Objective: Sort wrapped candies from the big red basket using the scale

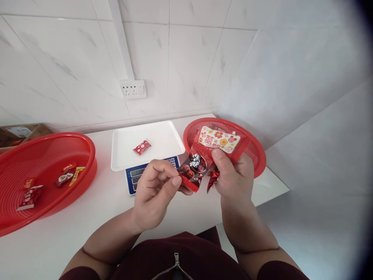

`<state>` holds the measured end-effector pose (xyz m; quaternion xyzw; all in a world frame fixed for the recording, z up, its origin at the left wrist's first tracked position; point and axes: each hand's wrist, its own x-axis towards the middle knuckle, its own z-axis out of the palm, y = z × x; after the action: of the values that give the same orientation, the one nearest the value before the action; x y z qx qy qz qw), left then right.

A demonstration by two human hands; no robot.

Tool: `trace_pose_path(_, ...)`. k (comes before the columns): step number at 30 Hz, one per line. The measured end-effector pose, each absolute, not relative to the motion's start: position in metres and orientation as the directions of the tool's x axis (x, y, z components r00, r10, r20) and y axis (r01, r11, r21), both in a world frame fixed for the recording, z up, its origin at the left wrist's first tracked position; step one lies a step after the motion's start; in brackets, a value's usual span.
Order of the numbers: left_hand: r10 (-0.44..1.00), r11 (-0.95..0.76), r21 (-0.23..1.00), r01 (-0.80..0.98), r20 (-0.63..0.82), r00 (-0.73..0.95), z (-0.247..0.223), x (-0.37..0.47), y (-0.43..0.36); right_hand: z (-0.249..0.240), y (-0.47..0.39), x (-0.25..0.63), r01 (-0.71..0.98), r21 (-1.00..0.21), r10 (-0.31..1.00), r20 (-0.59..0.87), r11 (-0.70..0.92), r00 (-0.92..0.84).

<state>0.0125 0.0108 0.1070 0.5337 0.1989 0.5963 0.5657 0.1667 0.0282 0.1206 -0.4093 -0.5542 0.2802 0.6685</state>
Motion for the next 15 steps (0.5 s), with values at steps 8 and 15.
trace_pose_path(8,0.883,-0.219,0.831,-0.512,0.393,0.258,0.1099,0.0127,0.0128,0.1226,0.0238,0.1673,0.145,-0.818,0.774,0.575,0.557,0.266)
trace_pose_path(15,0.882,-0.117,0.809,-0.576,0.352,0.314,0.1113,0.0137,0.0162,0.1302,0.0187,0.1683,0.226,-0.781,0.721,0.624,0.582,0.301)
